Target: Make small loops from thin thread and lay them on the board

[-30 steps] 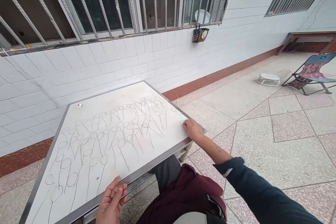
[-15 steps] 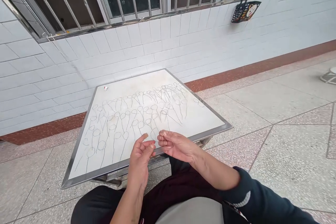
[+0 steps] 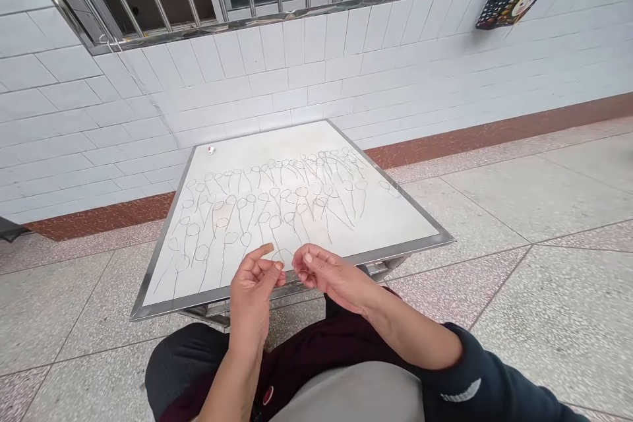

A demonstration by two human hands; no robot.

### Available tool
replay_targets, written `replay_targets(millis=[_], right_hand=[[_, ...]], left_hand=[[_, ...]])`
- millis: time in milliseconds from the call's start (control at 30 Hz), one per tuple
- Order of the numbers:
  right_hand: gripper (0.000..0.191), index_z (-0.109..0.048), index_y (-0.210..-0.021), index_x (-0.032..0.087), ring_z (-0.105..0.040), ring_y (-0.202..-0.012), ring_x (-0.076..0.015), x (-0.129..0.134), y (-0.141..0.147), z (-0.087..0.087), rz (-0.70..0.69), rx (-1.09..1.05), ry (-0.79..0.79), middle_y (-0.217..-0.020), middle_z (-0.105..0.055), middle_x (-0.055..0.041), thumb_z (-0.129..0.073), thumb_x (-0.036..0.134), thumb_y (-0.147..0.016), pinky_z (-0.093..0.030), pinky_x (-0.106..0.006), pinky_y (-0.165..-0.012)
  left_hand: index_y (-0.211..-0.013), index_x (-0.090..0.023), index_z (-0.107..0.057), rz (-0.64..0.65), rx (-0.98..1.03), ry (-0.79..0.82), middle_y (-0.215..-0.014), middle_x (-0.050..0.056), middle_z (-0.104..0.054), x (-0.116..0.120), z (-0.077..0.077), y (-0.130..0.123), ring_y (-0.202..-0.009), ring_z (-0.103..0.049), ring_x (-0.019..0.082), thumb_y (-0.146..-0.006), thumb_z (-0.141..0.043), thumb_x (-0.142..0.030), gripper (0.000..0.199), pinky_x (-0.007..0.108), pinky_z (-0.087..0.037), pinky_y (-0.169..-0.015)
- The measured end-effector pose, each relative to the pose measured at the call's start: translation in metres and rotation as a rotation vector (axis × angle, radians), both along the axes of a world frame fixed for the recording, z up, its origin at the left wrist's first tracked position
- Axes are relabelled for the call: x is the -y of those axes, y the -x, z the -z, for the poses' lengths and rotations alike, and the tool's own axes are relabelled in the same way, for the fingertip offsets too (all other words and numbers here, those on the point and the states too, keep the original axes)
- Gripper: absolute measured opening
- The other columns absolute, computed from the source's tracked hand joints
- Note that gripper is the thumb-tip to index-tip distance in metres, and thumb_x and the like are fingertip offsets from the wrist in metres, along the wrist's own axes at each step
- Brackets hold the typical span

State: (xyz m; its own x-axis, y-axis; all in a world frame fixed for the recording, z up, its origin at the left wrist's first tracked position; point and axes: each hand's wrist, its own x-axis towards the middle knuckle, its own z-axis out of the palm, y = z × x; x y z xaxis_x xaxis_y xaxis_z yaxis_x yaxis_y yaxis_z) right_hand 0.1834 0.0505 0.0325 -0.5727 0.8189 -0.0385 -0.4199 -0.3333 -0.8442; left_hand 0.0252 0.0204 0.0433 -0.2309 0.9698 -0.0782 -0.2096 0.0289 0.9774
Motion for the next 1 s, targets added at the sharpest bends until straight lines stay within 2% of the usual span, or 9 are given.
replay_targets(millis=[167, 300, 433, 600, 700, 1000], right_hand=[[0.024, -0.063, -0.087, 0.019, -0.042, -0.06, -0.008, 0.001, -0.001, 0.0, 0.016, 0.13, -0.098, -0.07, -0.051, 0.0035, -0.07, 0.039, -0.077, -0.032, -0.022, -0.059], [0.022, -0.062, -0.082, 0.019, -0.044, -0.06, -0.0077, 0.004, 0.003, 0.002, 0.086, 0.091, -0.018, -0.07, -0.054, 0.0028, -0.07, 0.038, -0.077, -0.033, -0.022, -0.058], [0.021, -0.062, -0.082, 0.019, -0.045, -0.062, -0.008, 0.006, 0.007, 0.005, 0.154, 0.004, 0.062, -0.07, -0.054, 0.0025, -0.072, 0.036, -0.076, -0.035, -0.022, -0.06], [0.021, -0.063, -0.082, 0.018, -0.048, -0.065, -0.0086, 0.009, 0.011, 0.007, 0.167, -0.027, 0.087, -0.07, -0.056, 0.002, -0.073, 0.035, -0.075, -0.036, -0.022, -0.061], [0.023, -0.064, -0.084, 0.017, -0.049, -0.066, -0.0092, 0.01, 0.011, 0.005, 0.158, -0.007, 0.075, -0.072, -0.056, 0.0008, -0.071, 0.038, -0.077, -0.037, -0.022, -0.062], [0.019, -0.062, -0.091, 0.018, -0.05, -0.069, -0.0104, 0.011, 0.012, 0.009, 0.217, 0.092, -0.092, -0.074, -0.056, 0.0013, -0.063, 0.036, -0.083, -0.038, -0.023, -0.064]], left_hand=[[-0.116, -0.019, -0.06, -0.001, -0.003, 0.012, -0.068, -0.004, -0.059, -0.001, -0.002, 0.002, -0.06, -0.056, 0.01, -0.071, -0.072, -0.027, 0.048, 0.025, -0.047, -0.064], [-0.118, -0.02, -0.058, 0.011, 0.061, -0.001, -0.083, 0.001, -0.064, 0.003, -0.002, 0.0, -0.075, -0.059, 0.014, -0.076, -0.068, -0.032, 0.044, 0.029, -0.048, -0.073], [-0.116, -0.022, -0.06, 0.106, 0.042, -0.017, -0.092, 0.004, -0.065, 0.011, 0.0, -0.006, -0.088, -0.058, 0.017, -0.076, -0.068, -0.03, 0.041, 0.028, -0.046, -0.079], [-0.113, -0.022, -0.061, 0.108, 0.052, -0.014, -0.082, 0.001, -0.063, 0.014, 0.006, -0.012, -0.076, -0.057, 0.013, -0.075, -0.07, -0.024, 0.039, 0.027, -0.045, -0.077], [-0.112, -0.021, -0.06, 0.09, 0.049, -0.022, -0.08, 0.0, -0.061, 0.014, 0.008, -0.013, -0.075, -0.055, 0.013, -0.076, -0.069, -0.025, 0.037, 0.026, -0.045, -0.076], [-0.113, -0.022, -0.059, 0.084, 0.018, -0.033, -0.079, -0.001, -0.059, 0.017, 0.009, -0.011, -0.073, -0.051, 0.011, -0.079, -0.066, -0.026, 0.035, 0.025, -0.043, -0.076]])
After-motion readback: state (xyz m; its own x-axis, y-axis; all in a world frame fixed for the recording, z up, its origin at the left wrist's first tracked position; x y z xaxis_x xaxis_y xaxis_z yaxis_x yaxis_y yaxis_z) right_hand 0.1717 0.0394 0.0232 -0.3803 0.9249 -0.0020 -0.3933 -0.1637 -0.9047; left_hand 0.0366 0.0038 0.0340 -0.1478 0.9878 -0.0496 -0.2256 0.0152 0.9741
